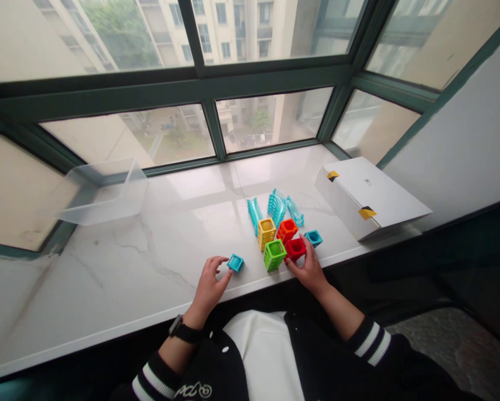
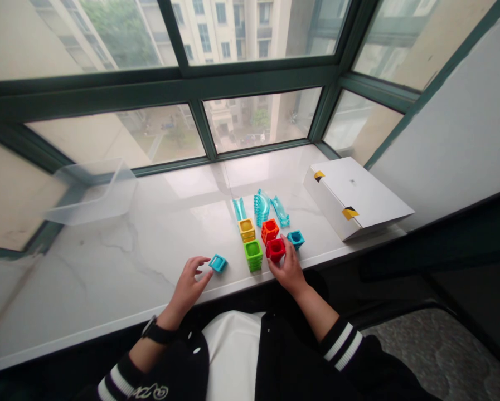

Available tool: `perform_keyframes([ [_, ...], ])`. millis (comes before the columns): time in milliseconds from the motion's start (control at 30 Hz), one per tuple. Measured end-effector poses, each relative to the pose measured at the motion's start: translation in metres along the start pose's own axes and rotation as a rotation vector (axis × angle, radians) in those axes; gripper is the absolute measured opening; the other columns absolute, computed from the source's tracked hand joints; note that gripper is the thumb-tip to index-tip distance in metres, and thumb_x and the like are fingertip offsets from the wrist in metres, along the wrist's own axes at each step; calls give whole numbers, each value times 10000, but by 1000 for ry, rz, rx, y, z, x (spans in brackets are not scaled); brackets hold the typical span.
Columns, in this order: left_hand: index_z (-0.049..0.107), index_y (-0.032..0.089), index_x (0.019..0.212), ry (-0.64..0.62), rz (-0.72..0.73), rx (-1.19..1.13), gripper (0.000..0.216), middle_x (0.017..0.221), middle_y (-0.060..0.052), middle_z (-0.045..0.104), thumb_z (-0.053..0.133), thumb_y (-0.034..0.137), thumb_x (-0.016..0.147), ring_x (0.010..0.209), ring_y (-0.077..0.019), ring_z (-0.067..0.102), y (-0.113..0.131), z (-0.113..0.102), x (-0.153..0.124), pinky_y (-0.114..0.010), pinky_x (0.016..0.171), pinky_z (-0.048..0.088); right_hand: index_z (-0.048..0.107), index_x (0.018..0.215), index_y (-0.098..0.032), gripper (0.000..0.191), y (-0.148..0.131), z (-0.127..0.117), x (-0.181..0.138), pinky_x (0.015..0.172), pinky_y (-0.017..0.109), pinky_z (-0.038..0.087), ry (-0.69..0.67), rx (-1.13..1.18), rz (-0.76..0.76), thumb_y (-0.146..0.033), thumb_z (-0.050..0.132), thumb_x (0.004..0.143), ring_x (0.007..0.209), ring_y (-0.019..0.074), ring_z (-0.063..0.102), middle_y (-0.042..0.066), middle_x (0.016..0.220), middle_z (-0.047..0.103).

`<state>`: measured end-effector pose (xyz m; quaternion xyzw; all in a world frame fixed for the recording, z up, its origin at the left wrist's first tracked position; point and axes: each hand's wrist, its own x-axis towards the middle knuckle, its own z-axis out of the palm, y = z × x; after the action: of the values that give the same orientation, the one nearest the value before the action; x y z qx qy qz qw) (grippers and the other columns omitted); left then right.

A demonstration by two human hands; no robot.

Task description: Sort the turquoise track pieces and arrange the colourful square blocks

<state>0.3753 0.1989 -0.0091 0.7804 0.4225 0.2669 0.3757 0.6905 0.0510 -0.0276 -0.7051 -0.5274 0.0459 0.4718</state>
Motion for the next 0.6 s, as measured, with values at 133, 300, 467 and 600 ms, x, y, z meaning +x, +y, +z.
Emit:
perform_keyframes([
  [133,660,271,1201,-55,27,54,313,1282,-88,585,696,345,899,1230,-273,601,0,9,2,-417,956,575,283,1628,-196,877,-4,-6,0,1138,603,495,-18,2,33,-429,732,912,1392,380,543,229,1522,483],
  [300,636,239,1111,-81,30,99,240,1184,-80,617,686,339,898,1155,-267,615,-1,16,7,-453,1030,515,251,1644,-224,912,-14,-24,2,1118,574,526,-22,53,32,-392,752,901,1339,346,581,202,1468,519],
  [467,611,224,1069,-84,-44,74,247,1063,-66,664,662,392,895,971,-248,640,-3,16,8,-424,933,525,272,1635,-244,841,-26,-42,8,1073,568,557,18,103,-21,-330,713,925,1322,335,590,195,1471,517],
  [600,630,224,1052,-52,-164,-46,316,987,-48,698,697,458,851,867,-232,661,-2,11,7,-399,861,536,308,1619,-245,795,-42,-52,16,1087,582,544,46,115,-61,-305,698,929,1301,334,605,187,1456,531],
])
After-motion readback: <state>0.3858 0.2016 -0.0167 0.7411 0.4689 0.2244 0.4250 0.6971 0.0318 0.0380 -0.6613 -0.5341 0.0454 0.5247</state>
